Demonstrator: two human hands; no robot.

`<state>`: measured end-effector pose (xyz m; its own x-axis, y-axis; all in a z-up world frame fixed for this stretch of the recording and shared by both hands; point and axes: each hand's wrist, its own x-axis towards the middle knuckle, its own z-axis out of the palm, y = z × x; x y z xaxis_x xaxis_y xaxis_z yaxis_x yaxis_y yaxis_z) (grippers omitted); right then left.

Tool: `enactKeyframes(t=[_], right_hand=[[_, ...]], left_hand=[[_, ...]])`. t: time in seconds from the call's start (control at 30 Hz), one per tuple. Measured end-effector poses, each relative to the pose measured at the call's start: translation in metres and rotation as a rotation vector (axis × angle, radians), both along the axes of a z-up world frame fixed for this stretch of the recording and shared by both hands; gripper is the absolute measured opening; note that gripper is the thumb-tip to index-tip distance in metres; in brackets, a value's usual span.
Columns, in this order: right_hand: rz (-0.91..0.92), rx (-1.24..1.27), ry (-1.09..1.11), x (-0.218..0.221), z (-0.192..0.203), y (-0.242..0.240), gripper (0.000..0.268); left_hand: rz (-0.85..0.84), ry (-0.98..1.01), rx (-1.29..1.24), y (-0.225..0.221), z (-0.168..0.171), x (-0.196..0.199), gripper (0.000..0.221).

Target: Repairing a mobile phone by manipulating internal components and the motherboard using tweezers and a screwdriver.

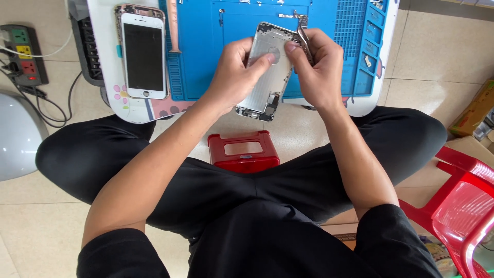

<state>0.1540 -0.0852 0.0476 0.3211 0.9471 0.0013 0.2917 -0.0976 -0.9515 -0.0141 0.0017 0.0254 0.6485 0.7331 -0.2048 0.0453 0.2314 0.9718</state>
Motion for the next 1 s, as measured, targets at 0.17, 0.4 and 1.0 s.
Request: enactKeyframes(t=[0.17, 0.4, 1.0], right_hand=[[-0.003, 0.018, -0.038, -0.003, 0.001, 0.001, 0.013], [0.023, 0.163, -0.085, -0.006, 0.008, -0.003, 0.021], [0.021, 0.166, -0.125, 0.0, 0.001, -0.005, 0.02]], left_hand=[[0.026, 0.024, 0.038, -0.004, -0.006, -0.002, 0.018], [-0.016, -0.139, -0.066, -0.004, 0.011, -0.007, 0.013], [0.133, -0.101, 0.389, -0.006, 0.022, -0.004, 0.03]])
